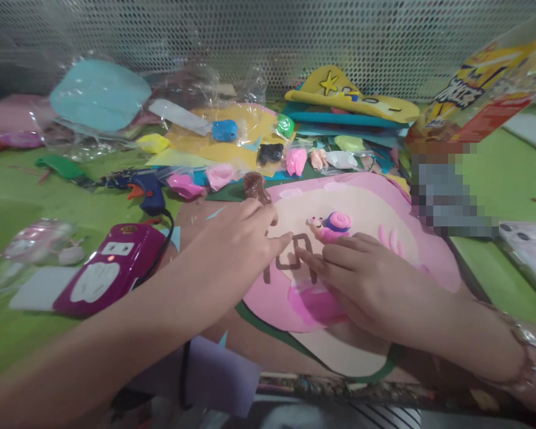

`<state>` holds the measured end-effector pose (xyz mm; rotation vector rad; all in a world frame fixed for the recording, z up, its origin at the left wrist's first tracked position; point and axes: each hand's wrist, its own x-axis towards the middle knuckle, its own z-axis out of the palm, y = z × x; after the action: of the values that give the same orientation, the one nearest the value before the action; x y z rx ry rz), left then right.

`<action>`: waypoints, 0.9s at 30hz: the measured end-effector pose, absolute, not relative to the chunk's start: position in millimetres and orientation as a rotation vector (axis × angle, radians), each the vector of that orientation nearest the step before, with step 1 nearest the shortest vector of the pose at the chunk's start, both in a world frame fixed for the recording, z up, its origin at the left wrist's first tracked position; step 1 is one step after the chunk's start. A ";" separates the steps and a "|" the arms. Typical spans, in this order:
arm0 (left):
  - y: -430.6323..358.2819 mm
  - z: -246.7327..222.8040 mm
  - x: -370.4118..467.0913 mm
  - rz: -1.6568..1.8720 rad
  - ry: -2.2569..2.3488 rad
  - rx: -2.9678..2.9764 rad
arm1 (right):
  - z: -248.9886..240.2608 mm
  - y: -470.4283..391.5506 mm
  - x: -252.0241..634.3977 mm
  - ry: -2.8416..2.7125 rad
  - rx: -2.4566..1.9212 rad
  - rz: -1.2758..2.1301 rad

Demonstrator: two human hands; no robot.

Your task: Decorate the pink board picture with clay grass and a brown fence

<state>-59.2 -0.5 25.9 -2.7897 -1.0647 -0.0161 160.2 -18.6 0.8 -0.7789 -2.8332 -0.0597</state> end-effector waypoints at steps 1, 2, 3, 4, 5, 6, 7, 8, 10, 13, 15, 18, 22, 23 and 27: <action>-0.7 26.0 -58.9 -0.002 -1.070 -2.801 | 0.0 -17.6 160.0 -2.832 -0.794 -0.078; -0.6 26.0 -58.7 0.006 -1.070 -2.807 | -0.7 -16.8 159.5 -2.833 -0.804 -0.088; -0.4 25.8 -58.6 0.004 -1.065 -2.809 | -1.2 -16.1 158.9 -2.838 -0.811 -0.094; -0.1 25.2 -58.4 0.002 -1.058 -2.813 | -1.6 -15.6 158.2 -2.847 -0.820 -0.096; 0.4 24.4 -58.1 0.001 -1.048 -2.816 | -1.8 -15.4 157.6 -2.860 -0.828 -0.096; 1.0 23.2 -57.6 0.009 -1.043 -2.819 | -1.8 -15.4 157.1 -2.872 -0.832 -0.094; 1.5 21.8 -57.0 0.018 -1.045 -2.817 | -1.6 -15.5 156.8 -2.880 -0.833 -0.090; 2.1 20.1 -56.5 0.028 -1.049 -2.813 | -1.5 -15.7 156.7 -2.890 -0.835 -0.082; 3.1 15.9 -55.6 0.022 -1.068 -2.787 | -1.2 -16.2 157.2 -2.905 -0.838 -0.067; 4.3 9.6 -56.2 -0.030 -1.074 -2.794 | -1.3 -16.5 158.5 -2.898 -0.841 -0.078; 4.9 6.7 -57.5 -0.062 -1.062 -2.835 | -1.5 -15.8 159.1 -2.866 -0.838 -0.132; 5.5 5.5 -58.6 -0.110 -1.055 -2.851 | -0.7 -13.9 159.0 -2.827 -0.854 -0.207; 5.4 8.6 -56.7 -0.050 -1.045 -2.851 | 2.0 -12.6 158.0 -2.799 -0.943 -0.200; 5.4 9.7 -56.2 -0.017 -1.036 -2.850 | 2.4 -12.8 157.8 -2.798 -0.962 -0.191; 6.7 12.5 -56.9 0.023 -0.999 -2.826 | 1.9 -14.9 157.4 -2.802 -0.973 -0.167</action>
<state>-56.9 6.7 12.5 -2.8262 -0.9989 0.0234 157.4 -14.9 1.9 -0.9728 -2.8025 -0.1666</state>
